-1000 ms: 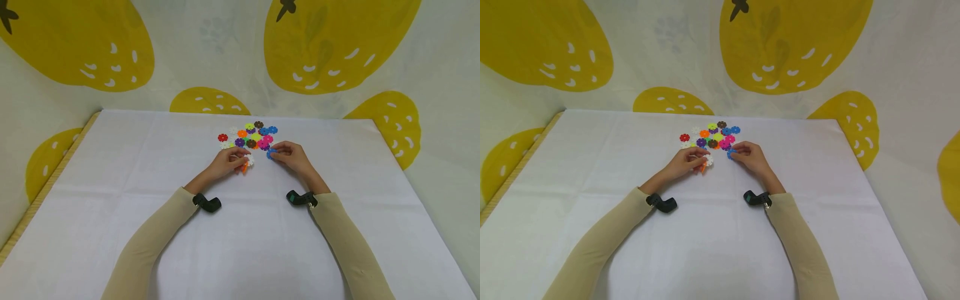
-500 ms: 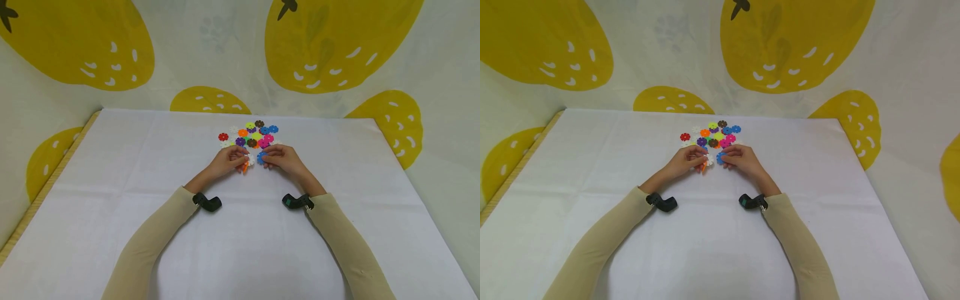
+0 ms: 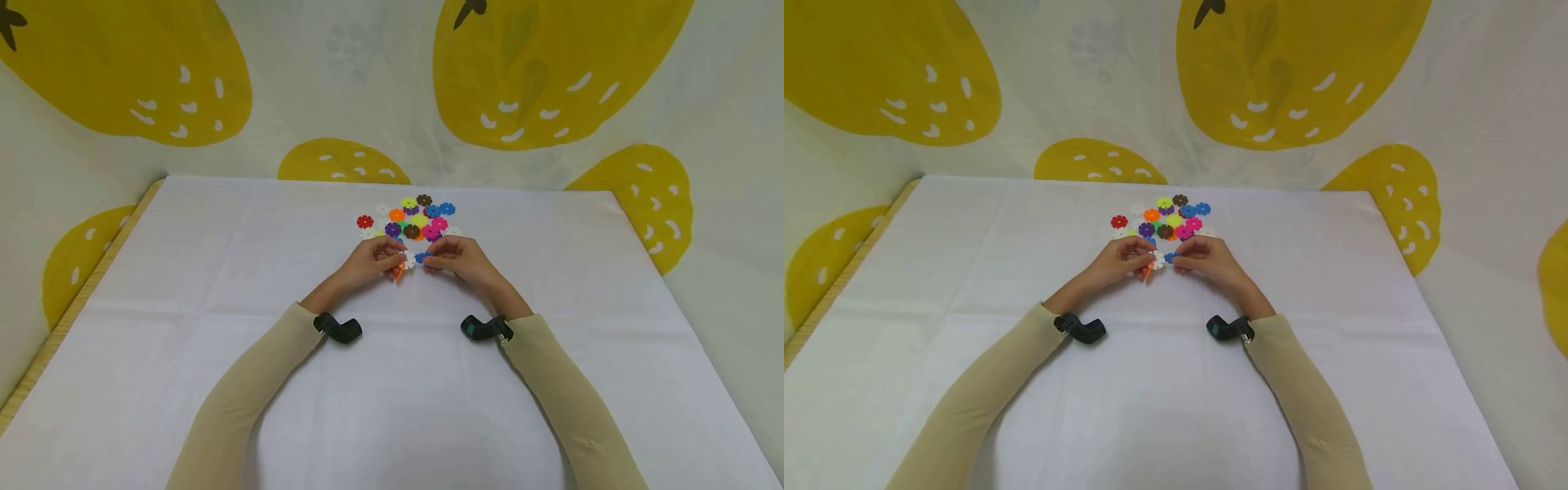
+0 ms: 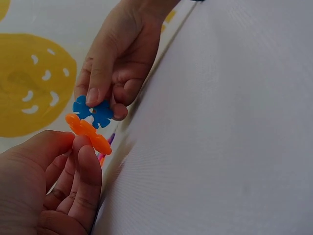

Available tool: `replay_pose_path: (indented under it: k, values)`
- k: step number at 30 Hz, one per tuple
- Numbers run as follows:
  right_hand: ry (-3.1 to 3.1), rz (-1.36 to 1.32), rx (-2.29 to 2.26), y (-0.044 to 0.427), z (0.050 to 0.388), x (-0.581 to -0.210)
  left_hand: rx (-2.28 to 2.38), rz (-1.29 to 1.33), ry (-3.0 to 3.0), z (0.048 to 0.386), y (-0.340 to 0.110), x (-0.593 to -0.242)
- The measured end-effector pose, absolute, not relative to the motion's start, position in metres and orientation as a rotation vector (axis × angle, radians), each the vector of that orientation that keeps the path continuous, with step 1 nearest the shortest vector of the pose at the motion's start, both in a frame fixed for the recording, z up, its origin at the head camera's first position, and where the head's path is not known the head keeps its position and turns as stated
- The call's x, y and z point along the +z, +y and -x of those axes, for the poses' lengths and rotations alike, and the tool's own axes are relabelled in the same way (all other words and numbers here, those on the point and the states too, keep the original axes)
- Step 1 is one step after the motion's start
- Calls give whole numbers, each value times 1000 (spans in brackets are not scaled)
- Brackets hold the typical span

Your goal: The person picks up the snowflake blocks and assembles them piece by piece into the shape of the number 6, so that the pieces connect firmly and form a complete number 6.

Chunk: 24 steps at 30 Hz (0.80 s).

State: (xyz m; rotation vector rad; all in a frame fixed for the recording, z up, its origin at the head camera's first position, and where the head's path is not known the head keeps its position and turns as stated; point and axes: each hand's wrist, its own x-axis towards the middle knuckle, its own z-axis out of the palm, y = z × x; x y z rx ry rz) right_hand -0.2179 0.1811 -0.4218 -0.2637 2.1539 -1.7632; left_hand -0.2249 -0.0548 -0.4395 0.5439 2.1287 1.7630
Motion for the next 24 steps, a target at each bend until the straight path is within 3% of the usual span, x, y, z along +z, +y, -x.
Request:
replay_pose_path:
  k: [24]
  values:
    - [2354,461,-1695,177,218,-429,1743,-599,2099,223,-55,-438]
